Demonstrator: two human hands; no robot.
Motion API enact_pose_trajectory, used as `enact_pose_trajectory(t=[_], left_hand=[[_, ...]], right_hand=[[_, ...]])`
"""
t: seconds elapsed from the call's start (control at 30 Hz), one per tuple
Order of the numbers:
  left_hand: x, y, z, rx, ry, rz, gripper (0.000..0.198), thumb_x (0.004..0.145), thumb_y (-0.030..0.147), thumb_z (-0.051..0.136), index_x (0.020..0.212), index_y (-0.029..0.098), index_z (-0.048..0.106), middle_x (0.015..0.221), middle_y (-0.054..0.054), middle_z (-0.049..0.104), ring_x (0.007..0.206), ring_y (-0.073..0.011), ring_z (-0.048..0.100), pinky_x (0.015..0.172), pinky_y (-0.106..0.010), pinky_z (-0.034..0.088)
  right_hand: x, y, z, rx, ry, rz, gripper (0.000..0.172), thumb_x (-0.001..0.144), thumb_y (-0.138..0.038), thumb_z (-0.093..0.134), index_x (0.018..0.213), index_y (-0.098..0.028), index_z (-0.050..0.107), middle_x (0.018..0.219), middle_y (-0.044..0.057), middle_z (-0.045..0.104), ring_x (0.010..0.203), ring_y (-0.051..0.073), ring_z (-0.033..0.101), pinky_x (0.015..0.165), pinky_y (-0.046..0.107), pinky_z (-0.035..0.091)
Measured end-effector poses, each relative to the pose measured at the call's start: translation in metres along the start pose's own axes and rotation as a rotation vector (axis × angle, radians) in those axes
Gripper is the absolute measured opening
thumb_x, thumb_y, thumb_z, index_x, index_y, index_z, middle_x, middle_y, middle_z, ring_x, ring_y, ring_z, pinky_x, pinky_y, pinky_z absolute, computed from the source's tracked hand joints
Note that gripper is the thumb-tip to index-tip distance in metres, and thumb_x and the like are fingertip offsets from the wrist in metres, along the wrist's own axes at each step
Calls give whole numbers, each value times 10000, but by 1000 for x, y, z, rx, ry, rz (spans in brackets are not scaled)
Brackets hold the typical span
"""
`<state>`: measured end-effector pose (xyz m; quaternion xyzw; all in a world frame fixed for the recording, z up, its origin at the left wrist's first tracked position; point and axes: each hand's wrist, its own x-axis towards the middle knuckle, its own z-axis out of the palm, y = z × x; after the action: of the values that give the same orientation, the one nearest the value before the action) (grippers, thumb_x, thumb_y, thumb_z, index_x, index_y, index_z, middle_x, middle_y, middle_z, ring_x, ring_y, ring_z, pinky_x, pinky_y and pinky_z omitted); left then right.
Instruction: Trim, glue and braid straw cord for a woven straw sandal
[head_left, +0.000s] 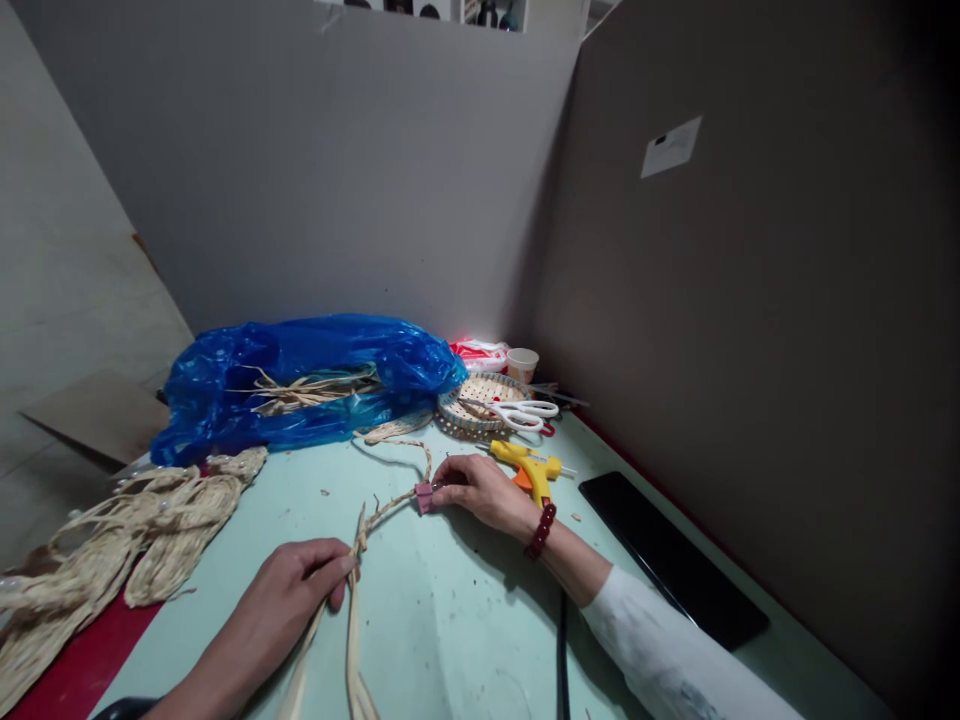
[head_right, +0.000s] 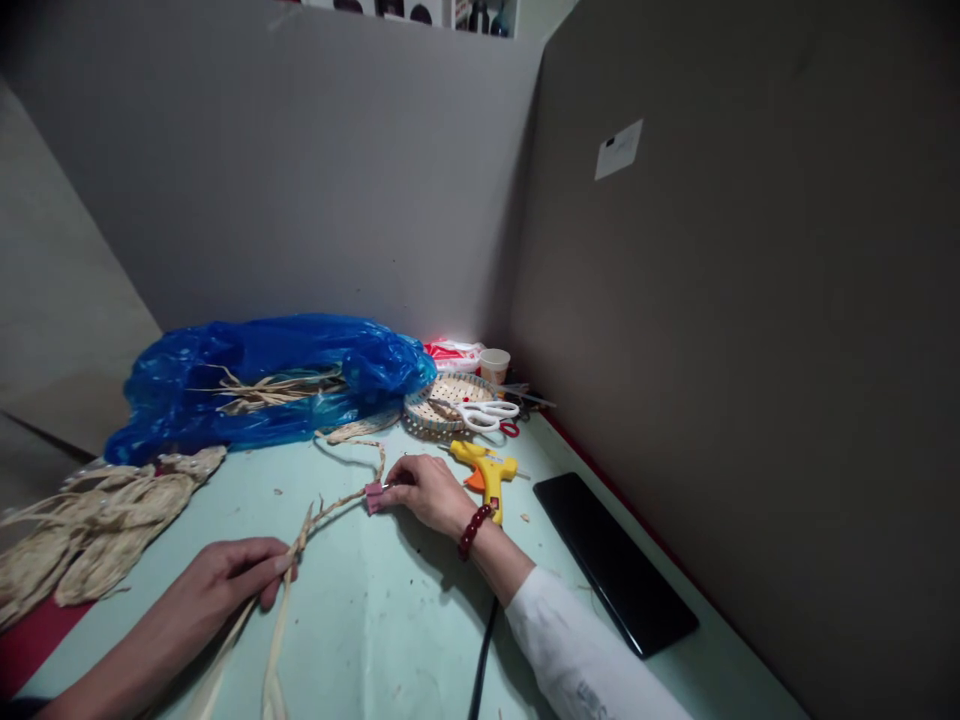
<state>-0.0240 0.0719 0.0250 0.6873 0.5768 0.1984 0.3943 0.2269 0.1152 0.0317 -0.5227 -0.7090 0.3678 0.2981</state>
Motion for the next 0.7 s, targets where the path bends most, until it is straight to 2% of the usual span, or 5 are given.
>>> enact_pose_trajectory(t=[0.13,0.27,0.4,0.53,0.7], left_hand=[[9,2,-2,13,-17,22,358,831,467,488,597,203,548,538,52,429,573,-165,389,595,-261,291],[26,15,-1,34,-43,47,325,839,423,487,636,192,593,539,50,464,573,-165,412,609,-264,306],[47,29,6,37,-84,98,299,819,386,497,585,207,552,518,51,468,558,-163,423,594,-265,308],[62,35,10,35,-122,147,327,805,374,504,518,223,464,511,54,434,564,-160,417,599,-268,302],[62,31,4,4,-173,133,267,812,387,498,655,199,604,510,58,452,556,-158,412,587,-260,304]], right_hand=[[1,1,1,-3,30,7,161,752,-283,776,808,-143,716,732,6,703,722,158,598,606,233,362],[2,1,1,8,42,-2,136,734,-256,788,776,-146,719,692,-4,687,688,148,569,595,230,343],[3,1,0,18,40,-15,140,727,-254,798,766,-145,719,706,-1,695,684,145,575,593,228,348],[3,3,0,15,45,-25,112,738,-237,791,777,-157,722,761,4,713,727,149,597,629,228,366],[3,2,0,3,41,-19,86,750,-207,777,785,-153,720,712,-10,689,668,132,560,602,229,348]])
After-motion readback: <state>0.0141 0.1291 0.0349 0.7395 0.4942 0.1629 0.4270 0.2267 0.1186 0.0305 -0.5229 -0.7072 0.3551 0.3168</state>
